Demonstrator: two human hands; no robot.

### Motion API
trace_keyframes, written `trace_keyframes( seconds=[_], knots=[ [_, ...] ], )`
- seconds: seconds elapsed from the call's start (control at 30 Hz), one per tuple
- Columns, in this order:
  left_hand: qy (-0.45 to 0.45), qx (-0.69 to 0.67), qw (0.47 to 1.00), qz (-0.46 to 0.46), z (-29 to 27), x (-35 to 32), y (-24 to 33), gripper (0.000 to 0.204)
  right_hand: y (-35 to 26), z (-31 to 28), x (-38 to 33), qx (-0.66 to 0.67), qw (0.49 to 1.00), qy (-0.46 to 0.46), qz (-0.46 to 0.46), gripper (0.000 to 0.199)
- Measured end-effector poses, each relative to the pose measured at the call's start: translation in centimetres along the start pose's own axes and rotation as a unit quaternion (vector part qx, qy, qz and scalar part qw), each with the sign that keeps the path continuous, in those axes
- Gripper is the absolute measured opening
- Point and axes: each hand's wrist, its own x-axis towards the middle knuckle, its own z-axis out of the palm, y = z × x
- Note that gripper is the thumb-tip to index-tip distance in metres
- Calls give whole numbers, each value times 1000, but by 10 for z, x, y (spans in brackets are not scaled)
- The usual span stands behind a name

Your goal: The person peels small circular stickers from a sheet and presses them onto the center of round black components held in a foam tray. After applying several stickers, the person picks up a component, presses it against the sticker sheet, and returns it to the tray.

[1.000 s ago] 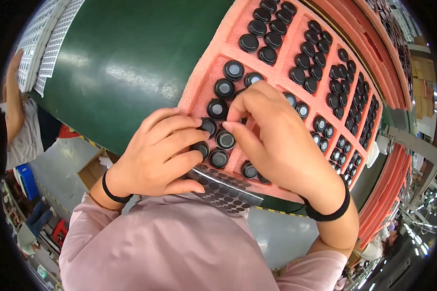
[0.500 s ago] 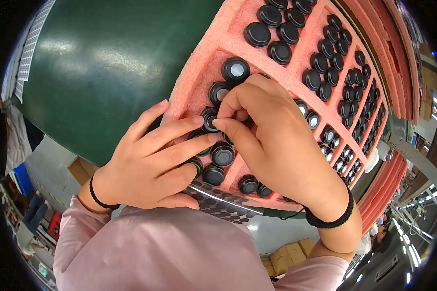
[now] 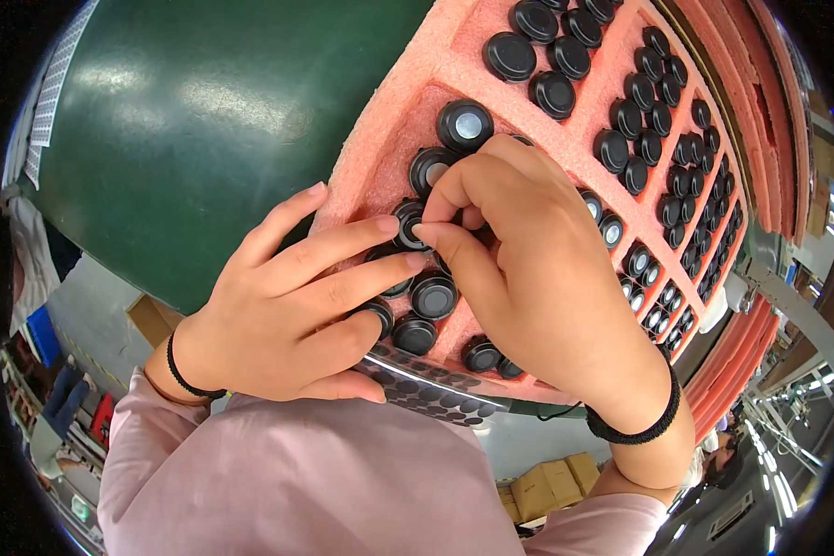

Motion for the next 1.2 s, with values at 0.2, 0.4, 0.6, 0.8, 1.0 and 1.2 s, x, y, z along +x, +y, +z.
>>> trace_keyframes(
  seconds=[0.2, 0.4, 0.6, 0.8, 1.0, 1.2],
  knots=[
    [-1, -13, 1000, -5, -2, 0, -1, 49, -1, 2, 1, -8, 1000, 3, 3, 10],
    [-2, -18, 1000, -7, -2, 1, 0, 48, 1, 4, 0, -25, 1000, 12, -10, 11],
    [-2, -13, 1000, -7, -1, 1, 1, 48, -3, 5, -2, -20, 999, 24, 25, 11],
    [4, -29, 1000, -7, -1, 0, 2, 47, -7, 4, -8, -12, 996, 84, -4, 13],
    [25, -34, 999, -12, -4, 1, 7, 48, -18, -8, -34, -9, 994, -12, -110, 18],
    [47, -18, 999, 2, 0, -1, 12, 50, -31, 9, -56, 27, 992, -13, -119, 25]
  ],
)
